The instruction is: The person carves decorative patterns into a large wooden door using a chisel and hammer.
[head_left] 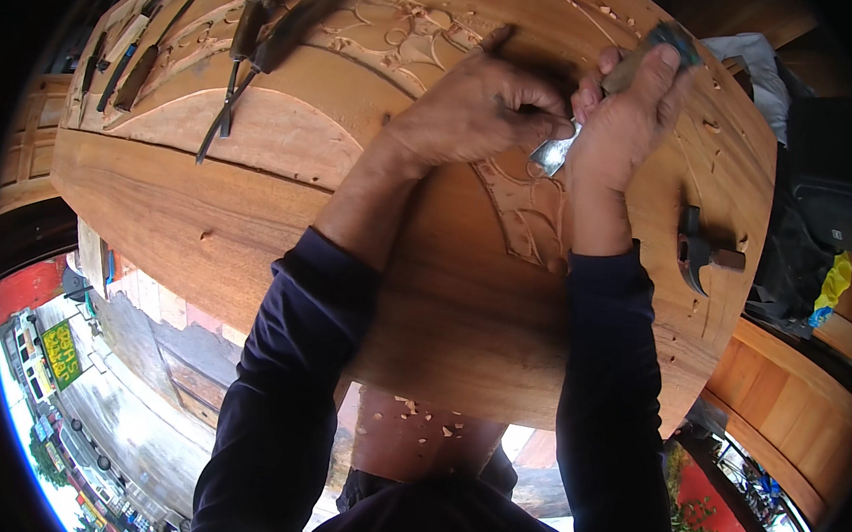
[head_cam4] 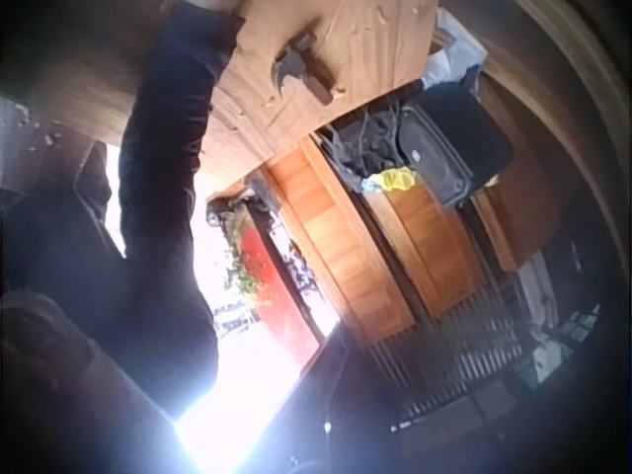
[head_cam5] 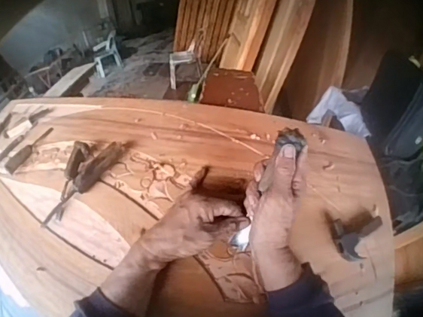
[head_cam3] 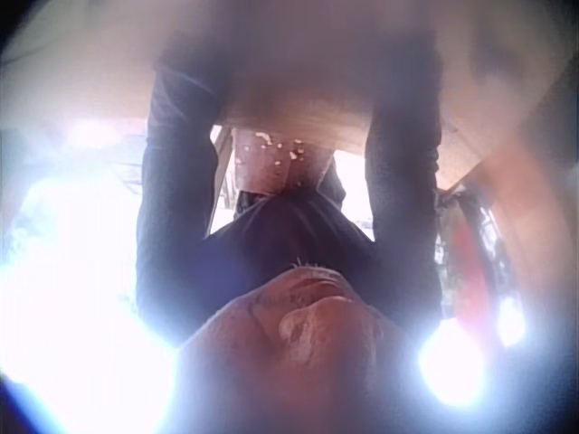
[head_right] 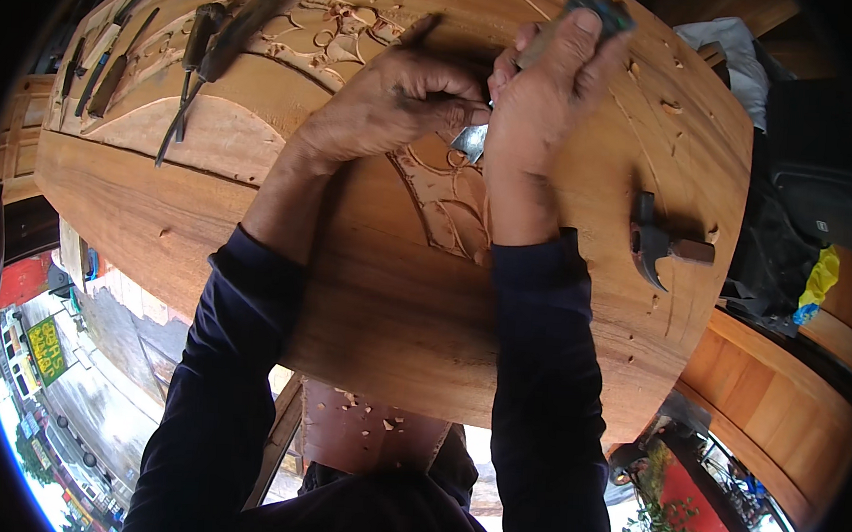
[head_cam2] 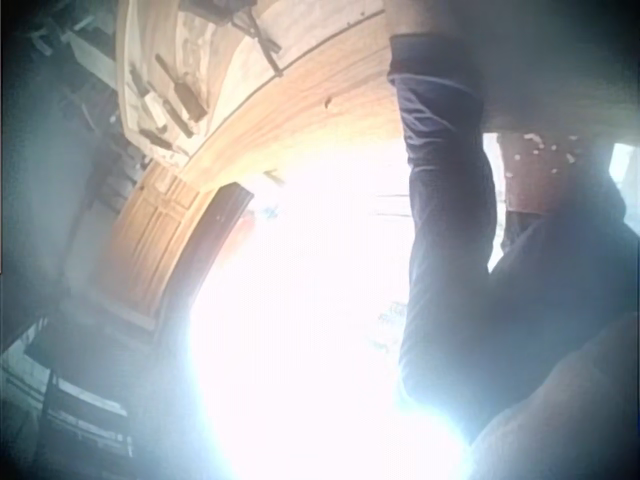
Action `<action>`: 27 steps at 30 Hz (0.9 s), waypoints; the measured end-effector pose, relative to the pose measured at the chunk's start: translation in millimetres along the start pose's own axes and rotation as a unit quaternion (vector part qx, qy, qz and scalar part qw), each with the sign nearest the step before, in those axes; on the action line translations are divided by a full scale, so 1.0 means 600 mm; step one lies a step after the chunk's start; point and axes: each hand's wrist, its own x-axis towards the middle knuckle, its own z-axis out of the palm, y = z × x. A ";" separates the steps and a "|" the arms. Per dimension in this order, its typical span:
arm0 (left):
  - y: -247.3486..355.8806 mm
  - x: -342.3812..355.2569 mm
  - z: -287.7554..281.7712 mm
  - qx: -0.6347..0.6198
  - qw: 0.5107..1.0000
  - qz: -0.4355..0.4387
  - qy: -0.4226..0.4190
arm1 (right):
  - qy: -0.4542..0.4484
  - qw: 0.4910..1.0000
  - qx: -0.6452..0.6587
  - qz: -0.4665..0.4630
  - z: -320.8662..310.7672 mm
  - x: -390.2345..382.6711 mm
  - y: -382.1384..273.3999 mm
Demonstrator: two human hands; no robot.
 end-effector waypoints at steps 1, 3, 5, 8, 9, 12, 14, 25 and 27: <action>-0.001 0.000 0.001 0.038 0.999 0.030 0.010 | 0.026 1.000 0.010 0.006 -0.007 -0.004 -0.002; -0.003 0.007 0.010 -0.039 0.998 -0.007 0.057 | 0.036 0.998 0.042 0.007 -0.022 0.016 -0.005; 0.007 0.007 0.006 -0.066 0.996 -0.031 0.061 | 0.007 0.997 0.080 0.007 -0.026 0.047 -0.007; 0.001 0.006 0.011 -0.115 0.991 -0.059 0.030 | -0.032 0.999 0.005 0.006 -0.009 0.031 -0.002; -0.001 0.005 0.009 -0.105 0.993 -0.053 0.025 | -0.032 0.999 -0.017 -0.008 0.003 0.025 0.001; -0.008 0.006 0.005 -0.017 0.999 0.009 0.030 | -0.055 0.998 -0.035 -0.012 0.010 0.024 0.002; -0.008 0.004 0.005 -0.018 0.999 0.011 0.030 | -0.049 0.998 -0.036 -0.019 0.013 0.022 0.002; 0.013 0.005 -0.002 -0.004 1.000 -0.010 -0.005 | 0.043 0.999 0.006 -0.004 -0.027 0.004 0.008; 0.012 0.008 -0.003 -0.088 0.994 -0.029 0.066 | 0.050 0.995 0.070 0.053 -0.046 0.023 0.008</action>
